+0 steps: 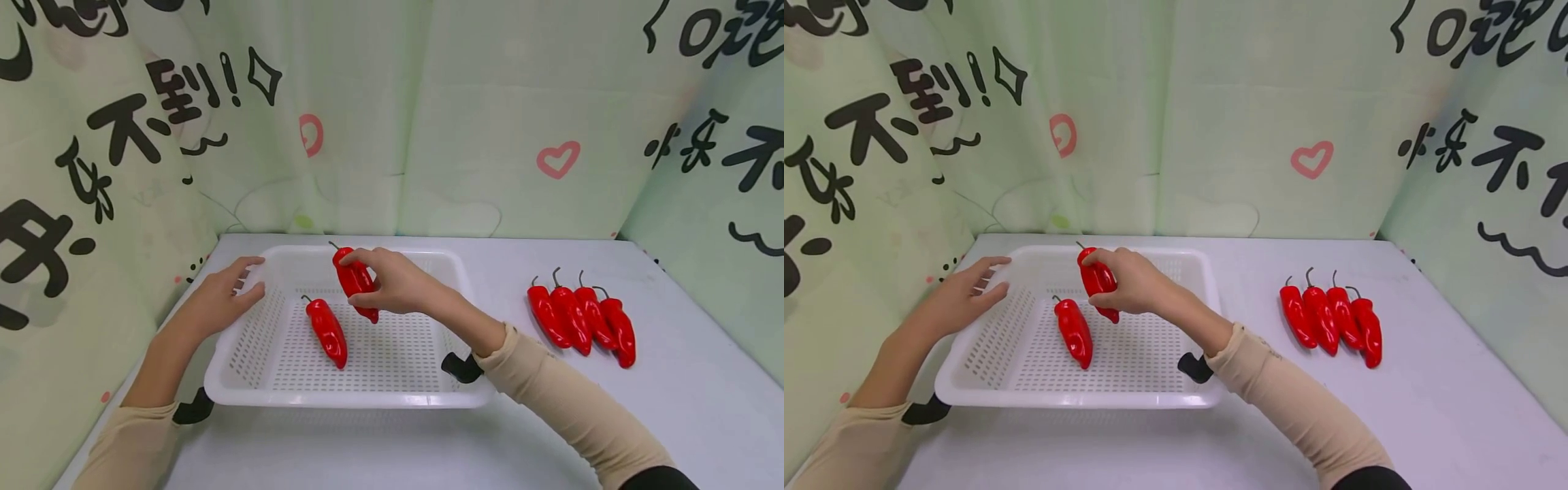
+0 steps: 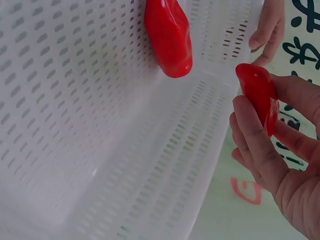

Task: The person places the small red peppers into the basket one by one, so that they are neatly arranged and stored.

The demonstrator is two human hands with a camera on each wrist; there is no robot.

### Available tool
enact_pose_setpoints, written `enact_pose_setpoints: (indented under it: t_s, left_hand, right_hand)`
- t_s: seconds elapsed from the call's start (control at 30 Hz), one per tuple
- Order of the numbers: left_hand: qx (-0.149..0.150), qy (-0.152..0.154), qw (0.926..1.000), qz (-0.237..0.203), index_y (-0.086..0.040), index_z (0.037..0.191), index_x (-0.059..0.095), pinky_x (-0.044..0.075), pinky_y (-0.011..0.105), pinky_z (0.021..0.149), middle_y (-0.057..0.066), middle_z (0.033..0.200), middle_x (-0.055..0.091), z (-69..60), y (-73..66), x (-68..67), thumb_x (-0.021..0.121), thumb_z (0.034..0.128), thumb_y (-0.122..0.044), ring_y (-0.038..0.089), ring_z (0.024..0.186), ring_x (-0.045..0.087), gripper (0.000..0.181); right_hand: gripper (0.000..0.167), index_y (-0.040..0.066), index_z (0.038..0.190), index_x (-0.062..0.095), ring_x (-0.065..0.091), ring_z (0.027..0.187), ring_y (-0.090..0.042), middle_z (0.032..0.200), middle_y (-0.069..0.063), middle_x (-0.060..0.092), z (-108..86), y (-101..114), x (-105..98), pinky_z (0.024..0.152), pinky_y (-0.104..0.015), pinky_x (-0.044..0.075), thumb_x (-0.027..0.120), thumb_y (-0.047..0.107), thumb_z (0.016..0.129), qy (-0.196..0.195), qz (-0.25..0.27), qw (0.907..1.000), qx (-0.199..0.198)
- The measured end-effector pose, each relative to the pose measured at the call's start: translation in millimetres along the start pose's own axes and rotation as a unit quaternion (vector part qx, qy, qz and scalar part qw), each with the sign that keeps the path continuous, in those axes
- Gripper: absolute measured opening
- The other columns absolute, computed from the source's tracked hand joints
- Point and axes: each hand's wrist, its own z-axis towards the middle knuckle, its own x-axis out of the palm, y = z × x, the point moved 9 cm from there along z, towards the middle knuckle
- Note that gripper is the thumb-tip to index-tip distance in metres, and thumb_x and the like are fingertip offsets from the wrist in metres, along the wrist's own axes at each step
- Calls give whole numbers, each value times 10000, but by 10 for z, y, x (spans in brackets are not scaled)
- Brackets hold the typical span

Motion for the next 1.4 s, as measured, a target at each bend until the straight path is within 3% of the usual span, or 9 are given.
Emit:
enact_pose_setpoints:
  t_s: [0.2, 0.47, 0.7, 0.97, 1.2, 1.4]
  left_hand:
    - [-12, 148, 9992, -360, -62, 1550, 316, 623, 377, 631, 316, 1247, 602, 1, 42, 30, 538, 1035, -241, 258, 792, 698, 588]
    - [165, 110, 9996, -209, -25, 1540, 319, 620, 406, 655, 331, 1251, 608, 13, 5, 12, 514, 1041, -254, 309, 876, 703, 583]
    - [125, 159, 9995, -244, -23, 1546, 308, 623, 405, 644, 334, 1247, 609, 8, 4, 29, 510, 1041, -249, 287, 838, 709, 589]
    - [209, 97, 9996, -152, -26, 1544, 319, 621, 434, 698, 335, 1260, 611, 21, -18, 2, 503, 1039, -249, 340, 915, 709, 582]
    - [111, 186, 9997, -135, -22, 1555, 300, 626, 433, 659, 352, 1266, 595, 27, 12, 14, 492, 1045, -269, 300, 844, 710, 599]
    - [28, 207, 9994, -260, -42, 1562, 306, 636, 424, 626, 346, 1258, 603, 4, 15, 40, 510, 1035, -235, 274, 801, 718, 597]
  right_hand:
    - [553, 113, 1390, 571, 593, 1093, -234, 1245, -89, 624, 45, 3, 139, 776, -271, 600, 796, 154, 886, 198, -156, 9997, 22]
    - [559, 134, 1387, 579, 591, 1079, -219, 1206, -86, 624, 51, -3, 293, 767, -273, 600, 802, 157, 875, 458, -396, 9981, 146]
    - [591, 145, 1396, 576, 586, 1104, -213, 1205, -74, 629, 58, -24, 425, 784, -278, 600, 824, 173, 861, 766, -600, 9948, 288]
    - [619, 134, 1411, 555, 589, 1126, -215, 1216, -65, 643, 30, -47, 573, 780, -287, 607, 826, 192, 857, 1094, -601, 9905, 578]
    - [727, 122, 1482, 469, 583, 1123, -201, 1216, -65, 620, 0, -22, 742, 794, -281, 595, 826, 209, 854, 1557, -657, 9838, 605]
    - [796, 114, 1515, 463, 583, 1215, -197, 1313, -37, 631, -44, -12, 840, 896, -333, 593, 852, 215, 828, 1889, -782, 9768, 631]
